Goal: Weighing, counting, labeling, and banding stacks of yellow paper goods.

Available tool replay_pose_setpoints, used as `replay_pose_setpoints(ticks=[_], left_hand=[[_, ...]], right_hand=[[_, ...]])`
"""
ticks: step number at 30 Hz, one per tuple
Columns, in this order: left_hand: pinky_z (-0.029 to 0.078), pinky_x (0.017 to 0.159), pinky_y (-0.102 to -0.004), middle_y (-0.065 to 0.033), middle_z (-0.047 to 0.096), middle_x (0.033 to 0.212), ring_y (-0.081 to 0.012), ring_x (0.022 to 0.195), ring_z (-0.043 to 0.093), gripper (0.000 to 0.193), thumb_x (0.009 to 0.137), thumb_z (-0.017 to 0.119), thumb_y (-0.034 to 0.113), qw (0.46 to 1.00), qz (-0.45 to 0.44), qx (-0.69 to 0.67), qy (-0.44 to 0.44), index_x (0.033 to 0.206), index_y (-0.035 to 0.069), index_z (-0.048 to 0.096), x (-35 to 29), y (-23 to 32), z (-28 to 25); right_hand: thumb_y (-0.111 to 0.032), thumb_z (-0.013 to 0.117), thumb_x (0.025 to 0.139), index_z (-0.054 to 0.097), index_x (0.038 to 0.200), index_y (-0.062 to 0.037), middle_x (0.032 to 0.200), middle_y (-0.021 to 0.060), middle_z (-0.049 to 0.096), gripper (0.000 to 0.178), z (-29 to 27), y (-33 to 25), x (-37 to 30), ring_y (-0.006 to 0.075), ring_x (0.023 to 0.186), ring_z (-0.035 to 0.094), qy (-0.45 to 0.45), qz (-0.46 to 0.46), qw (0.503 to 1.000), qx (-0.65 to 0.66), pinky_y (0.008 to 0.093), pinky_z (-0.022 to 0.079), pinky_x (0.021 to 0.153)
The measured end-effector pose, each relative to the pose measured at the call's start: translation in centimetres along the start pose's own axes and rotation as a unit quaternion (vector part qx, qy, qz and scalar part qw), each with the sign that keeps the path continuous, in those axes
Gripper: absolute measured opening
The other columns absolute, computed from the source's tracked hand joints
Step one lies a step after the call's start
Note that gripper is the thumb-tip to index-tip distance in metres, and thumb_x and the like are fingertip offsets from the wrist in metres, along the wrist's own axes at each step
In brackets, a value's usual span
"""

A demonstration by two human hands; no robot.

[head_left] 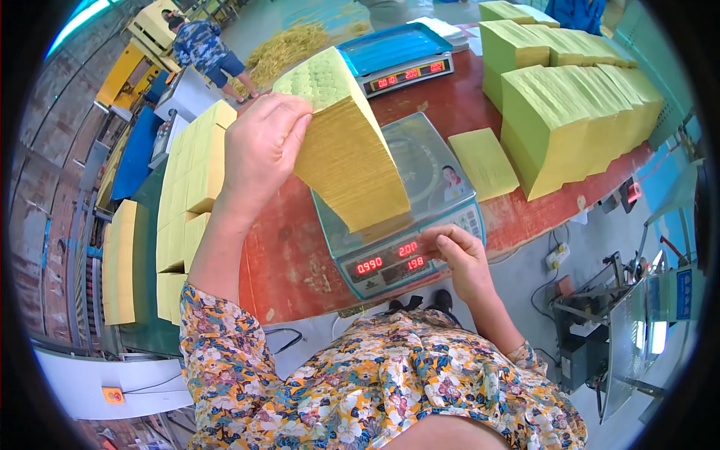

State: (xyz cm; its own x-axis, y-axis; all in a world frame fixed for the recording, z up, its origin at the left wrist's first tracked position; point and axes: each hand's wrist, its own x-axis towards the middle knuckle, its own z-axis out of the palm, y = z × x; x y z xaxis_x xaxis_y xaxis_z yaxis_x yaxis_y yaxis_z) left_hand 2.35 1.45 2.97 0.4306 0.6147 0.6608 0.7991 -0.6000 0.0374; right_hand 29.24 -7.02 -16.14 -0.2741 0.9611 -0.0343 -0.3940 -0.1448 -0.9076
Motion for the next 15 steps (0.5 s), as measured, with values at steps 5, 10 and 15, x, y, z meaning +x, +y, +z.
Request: replay_pose_setpoints(ticks=[5,10,15], left_hand=[[0.051,0.072,-0.0329,-0.0131,0.066,0.091,-0.0275,0.08,0.064,0.014,0.08,0.065,-0.008,0.995,0.043,0.068,0.062,0.091,-0.001,0.064,0.1,1.5,-0.4],[0.048,0.07,-0.0384,-0.013,0.064,0.091,-0.029,0.082,0.064,0.02,0.074,0.068,-0.007,0.979,0.161,0.093,0.087,0.092,0.0,0.064,-0.8,9.0,-1.2],[0.048,0.081,-0.0373,-0.0116,0.066,0.1,-0.0261,0.094,0.065,0.016,0.085,0.061,0.016,0.965,0.255,0.031,-0.049,0.093,0.003,0.066,-3.2,15.0,3.7]], right_hand=[[-0.018,0.048,0.099,0.063,0.11,0.0033,0.105,0.0128,0.067,0.029,0.0,-1.5,-0.5,0.0215,0.093,0.067,-0.012,-0.02,1.0,-0.005,0.0344,0.053,0.083],[-0.028,0.046,0.102,0.047,0.136,0.0,0.125,0.0146,0.06,0.044,0.1,-6.9,-1.5,0.021,0.108,0.063,-0.064,-0.031,0.989,0.13,0.035,0.053,0.087],[-0.026,0.048,0.1,0.03,0.147,-0.0018,0.138,0.0151,0.051,0.055,-1.5,-9.8,-2.0,0.0238,0.118,0.058,-0.134,0.005,0.95,0.282,0.0391,0.054,0.088]])
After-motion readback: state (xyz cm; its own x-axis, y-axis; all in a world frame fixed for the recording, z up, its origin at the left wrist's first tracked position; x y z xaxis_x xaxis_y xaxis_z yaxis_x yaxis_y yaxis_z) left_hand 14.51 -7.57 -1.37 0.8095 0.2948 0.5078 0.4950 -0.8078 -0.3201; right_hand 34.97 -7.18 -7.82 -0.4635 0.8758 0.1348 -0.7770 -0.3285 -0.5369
